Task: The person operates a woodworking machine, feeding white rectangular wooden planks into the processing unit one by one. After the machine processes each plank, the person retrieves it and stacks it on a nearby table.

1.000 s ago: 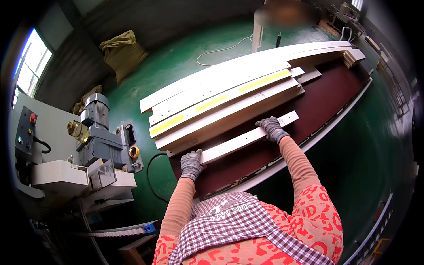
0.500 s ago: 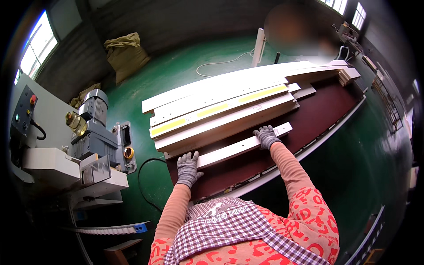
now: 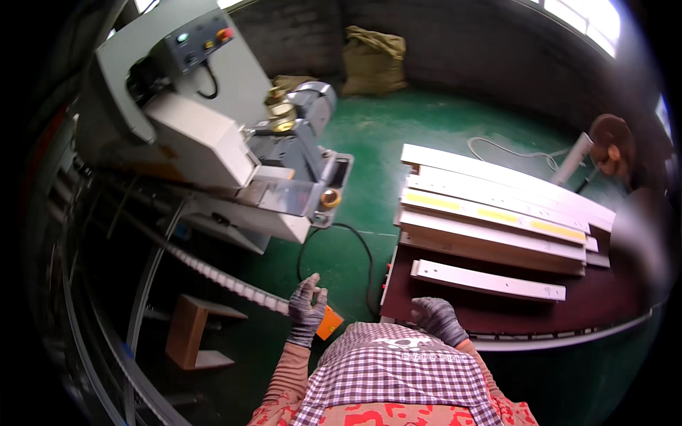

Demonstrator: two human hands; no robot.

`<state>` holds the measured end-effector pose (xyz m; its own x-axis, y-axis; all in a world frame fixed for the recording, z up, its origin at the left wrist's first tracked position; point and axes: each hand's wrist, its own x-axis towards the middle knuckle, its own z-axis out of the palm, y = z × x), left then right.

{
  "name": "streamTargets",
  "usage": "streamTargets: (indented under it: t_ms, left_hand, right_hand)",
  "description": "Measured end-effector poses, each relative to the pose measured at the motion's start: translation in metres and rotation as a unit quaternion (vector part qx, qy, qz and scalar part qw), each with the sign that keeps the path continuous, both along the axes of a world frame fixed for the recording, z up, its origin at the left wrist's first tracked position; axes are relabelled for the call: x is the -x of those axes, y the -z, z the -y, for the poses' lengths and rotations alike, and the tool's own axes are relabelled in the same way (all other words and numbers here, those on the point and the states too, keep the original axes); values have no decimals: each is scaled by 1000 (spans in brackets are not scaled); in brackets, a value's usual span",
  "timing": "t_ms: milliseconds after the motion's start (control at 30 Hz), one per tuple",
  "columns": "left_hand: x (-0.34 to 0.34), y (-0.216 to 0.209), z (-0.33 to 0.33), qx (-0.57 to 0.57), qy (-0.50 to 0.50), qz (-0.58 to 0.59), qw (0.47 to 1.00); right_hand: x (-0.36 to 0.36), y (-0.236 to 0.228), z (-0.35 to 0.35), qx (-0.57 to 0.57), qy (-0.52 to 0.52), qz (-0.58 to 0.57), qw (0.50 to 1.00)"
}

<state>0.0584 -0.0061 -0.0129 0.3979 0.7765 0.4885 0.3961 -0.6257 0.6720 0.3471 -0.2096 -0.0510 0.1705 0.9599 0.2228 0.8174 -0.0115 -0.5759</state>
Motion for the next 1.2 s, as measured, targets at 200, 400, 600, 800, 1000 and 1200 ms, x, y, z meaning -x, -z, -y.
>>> streamTargets:
  t_ms: [200,400,600,800,1000,1200]
  left_hand:
    - [39,-35,-16,-19,-100,87,991]
    - [108,-9,-26,-14,-193,117,974]
    - [152,-3,-38,-5,-288,149,946]
    - [169,-10,-55,-59,-347,87,932]
    - [184,-19,-74,-102,-366,26,925]
    - [208,-12,-83,-101,-387,-3,916]
  right_hand:
    - [45,57,-34,213,-41,-236,947]
    - [61,13,-72,304,-79,-3,950]
    - [67,30,-80,295,3,0,955]
    - [57,68,-77,300,39,-98,948]
    - [58,78,-71,292,51,-114,948]
    - [82,16,-87,331,53,-28,942]
